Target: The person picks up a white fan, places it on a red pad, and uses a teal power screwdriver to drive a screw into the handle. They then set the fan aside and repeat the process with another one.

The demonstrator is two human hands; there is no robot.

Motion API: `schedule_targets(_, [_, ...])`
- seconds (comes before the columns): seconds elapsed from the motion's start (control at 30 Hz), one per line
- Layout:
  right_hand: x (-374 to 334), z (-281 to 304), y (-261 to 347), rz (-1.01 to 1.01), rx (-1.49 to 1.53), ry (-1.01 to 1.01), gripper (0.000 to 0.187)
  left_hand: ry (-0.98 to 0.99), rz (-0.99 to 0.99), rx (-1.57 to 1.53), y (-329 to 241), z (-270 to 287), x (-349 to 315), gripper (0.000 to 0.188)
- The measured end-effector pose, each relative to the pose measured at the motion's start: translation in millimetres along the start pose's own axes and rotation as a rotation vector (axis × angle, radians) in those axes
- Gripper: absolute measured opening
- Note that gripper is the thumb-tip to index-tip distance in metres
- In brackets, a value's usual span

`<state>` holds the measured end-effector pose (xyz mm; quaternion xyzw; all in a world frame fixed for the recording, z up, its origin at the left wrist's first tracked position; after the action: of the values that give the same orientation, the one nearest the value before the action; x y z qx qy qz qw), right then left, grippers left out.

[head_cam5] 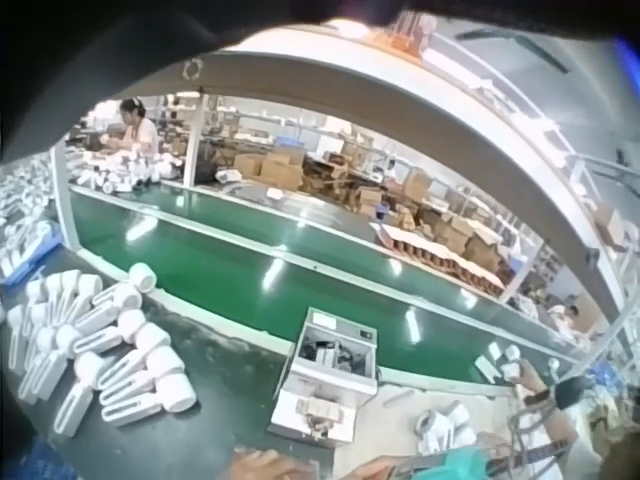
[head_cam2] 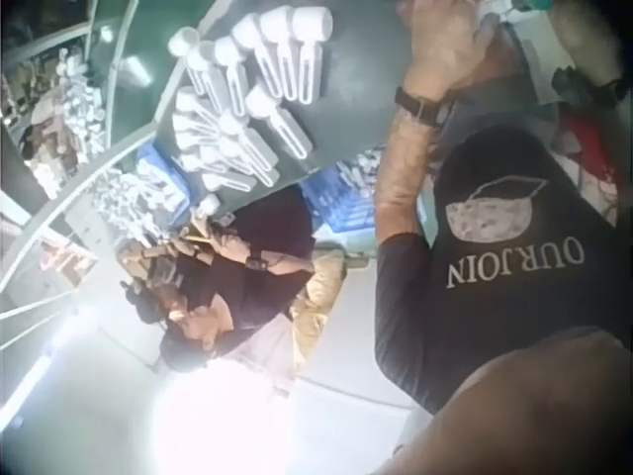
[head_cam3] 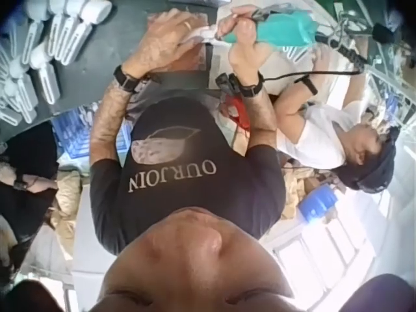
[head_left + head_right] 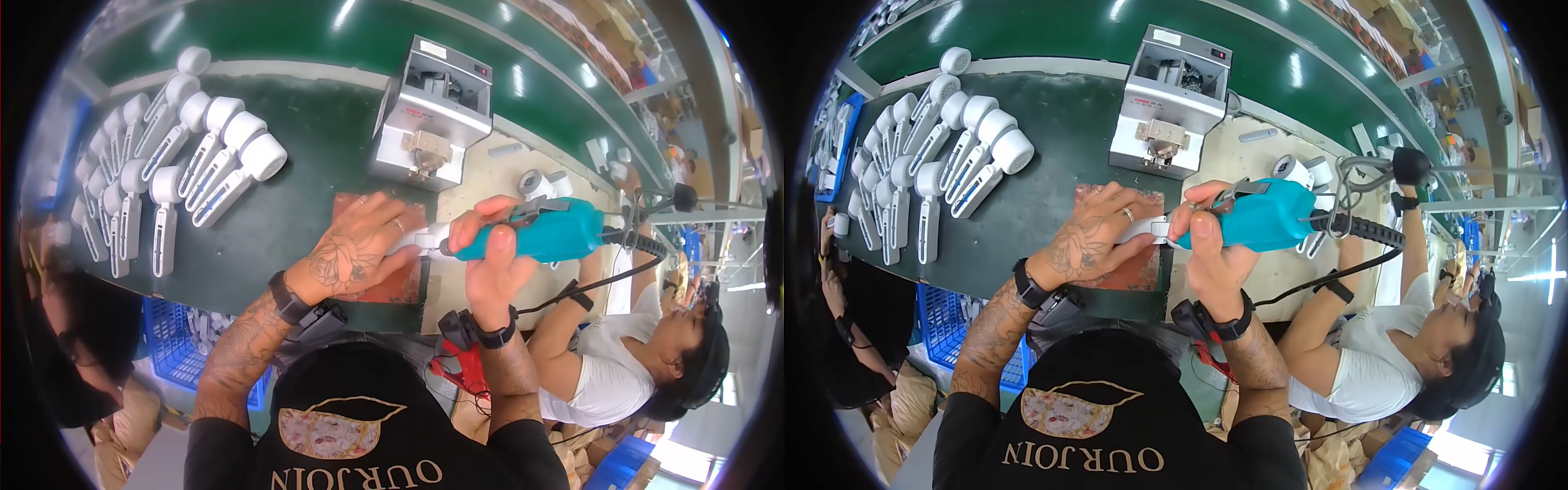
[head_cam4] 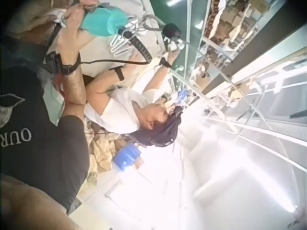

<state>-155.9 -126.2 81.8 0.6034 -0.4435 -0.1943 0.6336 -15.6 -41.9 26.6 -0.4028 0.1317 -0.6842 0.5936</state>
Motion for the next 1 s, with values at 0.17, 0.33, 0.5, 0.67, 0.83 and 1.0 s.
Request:
schedule_targets(0.17, [-4,2,-6,-0.019,0.036,-0.028,0.046,0.026,0.015,-0.010,3,-3,0,0.035])
schedule_targets(0.33, [-7,3,-14,-0.057,0.025,-0.042,0.046,0.045,0.031,0.009,1,-2,0,0.036])
schedule_targets(0.5, [-10,1,-21,-0.008,0.057,-0.027,0.041,0.059,-0.010,0.016,-2,-1,-1,0.037])
schedule_targets(0.67, [-10,0,-25,0.000,0.068,-0.025,0.037,0.047,-0.003,0.028,0,-2,-2,0.037])
schedule_targets(0.83, [-8,1,-25,0.053,0.054,-0.004,0.036,0.077,0.026,0.014,0,-4,4,0.038])
schedule_targets(1.0, [-9,0,-24,0.072,-0.004,0.028,0.032,0.049,0.019,0.018,-1,1,5,0.038])
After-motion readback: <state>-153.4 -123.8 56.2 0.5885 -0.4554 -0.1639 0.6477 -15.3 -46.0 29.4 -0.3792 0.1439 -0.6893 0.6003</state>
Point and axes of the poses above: each hand's wrist, its own x-axis towards the middle knuckle, its own z-axis out of the back of the hand, y = z × x, the point moved 4 cm from there along x, towards the middle knuckle, and after that the axes turned 1 degree about -y, right-handed, at the moved point
